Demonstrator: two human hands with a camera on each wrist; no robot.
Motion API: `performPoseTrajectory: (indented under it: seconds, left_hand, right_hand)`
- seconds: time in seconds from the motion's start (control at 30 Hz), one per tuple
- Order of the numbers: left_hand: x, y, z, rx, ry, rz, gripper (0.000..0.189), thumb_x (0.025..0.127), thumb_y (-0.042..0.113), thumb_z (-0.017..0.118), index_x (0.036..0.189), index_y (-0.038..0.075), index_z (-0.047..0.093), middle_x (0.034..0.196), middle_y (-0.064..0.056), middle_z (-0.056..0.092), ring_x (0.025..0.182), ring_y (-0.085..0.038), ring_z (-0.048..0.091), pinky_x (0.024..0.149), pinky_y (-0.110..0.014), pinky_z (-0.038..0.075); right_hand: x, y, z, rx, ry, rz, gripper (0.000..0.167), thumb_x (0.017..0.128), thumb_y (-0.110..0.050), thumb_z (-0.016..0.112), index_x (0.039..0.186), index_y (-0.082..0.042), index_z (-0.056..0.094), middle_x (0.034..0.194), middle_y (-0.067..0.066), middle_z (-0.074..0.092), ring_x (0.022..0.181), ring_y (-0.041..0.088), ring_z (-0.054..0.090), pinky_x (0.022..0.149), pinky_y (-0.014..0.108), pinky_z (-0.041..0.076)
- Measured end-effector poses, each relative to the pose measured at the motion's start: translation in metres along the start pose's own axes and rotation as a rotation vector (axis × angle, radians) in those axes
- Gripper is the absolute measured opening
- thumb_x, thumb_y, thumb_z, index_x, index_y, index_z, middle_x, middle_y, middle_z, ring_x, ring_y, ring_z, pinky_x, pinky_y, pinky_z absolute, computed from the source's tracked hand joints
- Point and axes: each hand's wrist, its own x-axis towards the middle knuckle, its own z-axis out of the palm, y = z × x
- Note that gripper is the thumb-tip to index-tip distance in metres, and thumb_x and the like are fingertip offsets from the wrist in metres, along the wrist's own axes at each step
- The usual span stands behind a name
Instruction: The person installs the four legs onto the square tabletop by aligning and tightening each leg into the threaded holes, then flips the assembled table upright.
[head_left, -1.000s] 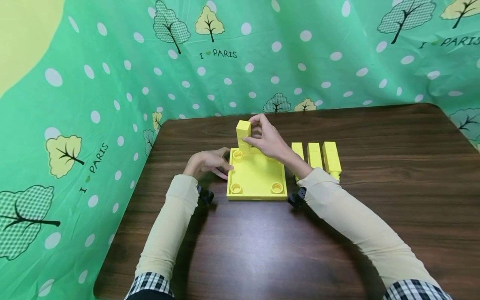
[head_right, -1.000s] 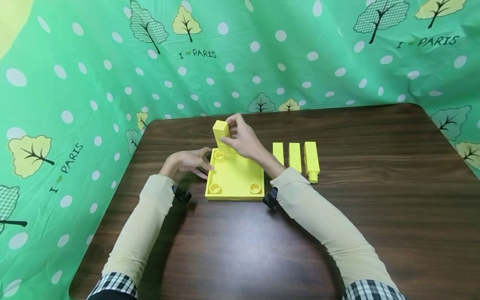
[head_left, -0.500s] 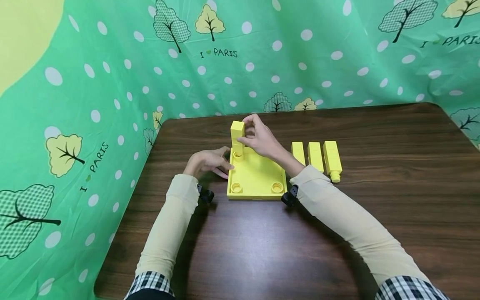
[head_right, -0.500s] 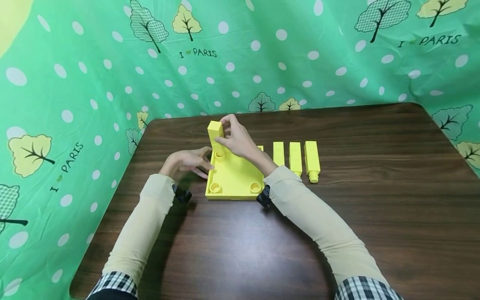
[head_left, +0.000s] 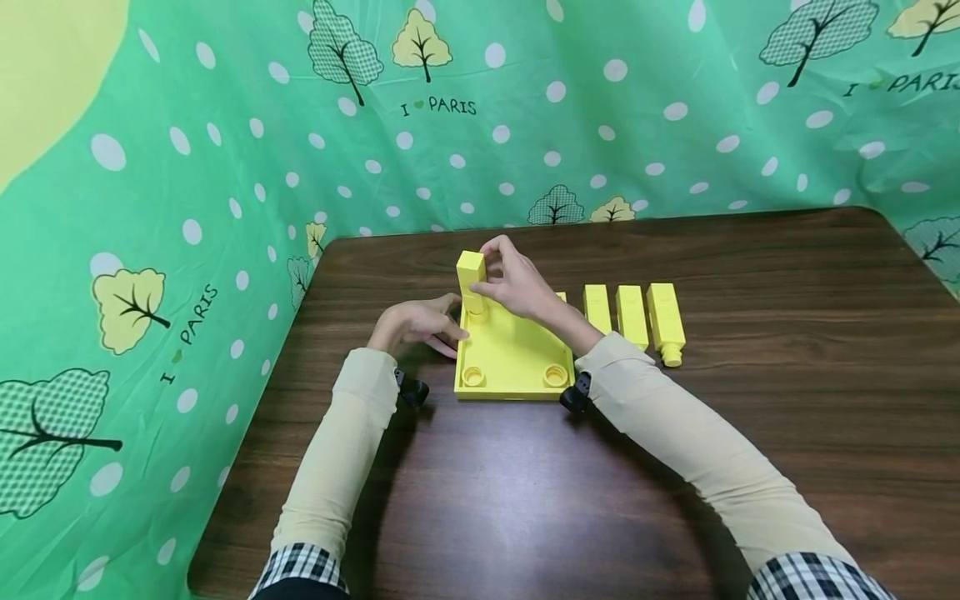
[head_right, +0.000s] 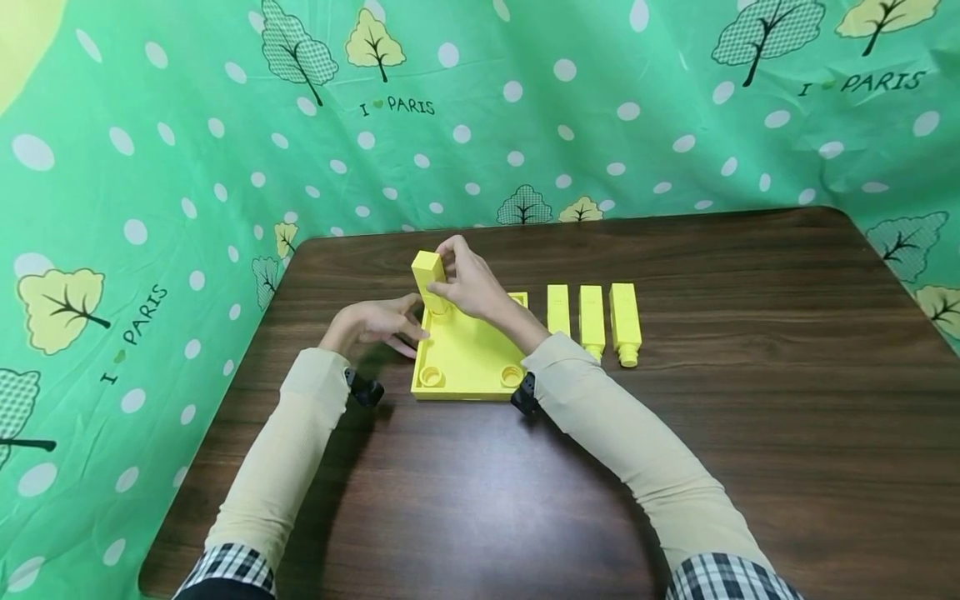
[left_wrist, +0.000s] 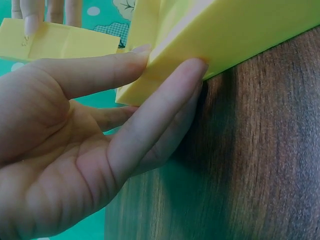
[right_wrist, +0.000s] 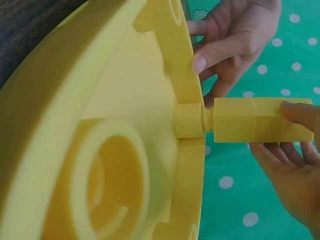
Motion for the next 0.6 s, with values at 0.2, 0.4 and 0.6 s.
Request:
performPoseTrajectory:
  seconds: [0.2,0.4,0.6]
  left_hand:
    - [0.001,0.000,0.000,0.009,-0.003,-0.005,0.089,0.092,0.002,0.060,0.153,0.019,-0.003,0.126,-0.022,0.045,0.107,-0.030,0.058,0.088,-0.040,0.057]
    - [0.001,0.000,-0.001,0.009,0.005,-0.007,0.093,0.092,0.002,0.061,0.154,0.020,-0.006,0.128,-0.021,0.043,0.107,-0.029,0.057,0.088,-0.040,0.058]
    - [0.000,-0.001,-0.001,0.001,-0.001,0.000,0.088,0.092,0.002,0.060,0.154,0.020,0.000,0.129,-0.021,0.046,0.108,-0.029,0.059,0.088,-0.041,0.057]
  right_hand:
    - [-0.002,-0.002,0.005,-0.101,0.046,-0.031,0.050,0.084,-0.011,0.074,0.117,-0.002,0.037,0.118,0.018,0.053,0.109,0.029,0.061,0.091,0.034,0.056]
    - [-0.002,-0.005,0.002,-0.124,-0.025,0.011,0.068,0.084,-0.023,0.075,0.135,-0.005,0.034,0.133,0.015,0.046,0.115,0.030,0.057,0.093,0.040,0.054]
    - [0.001,-0.005,-0.007,-0.112,-0.148,0.026,0.070,0.088,-0.020,0.070,0.147,-0.011,0.032,0.151,0.007,0.033,0.138,0.025,0.035,0.110,0.047,0.039]
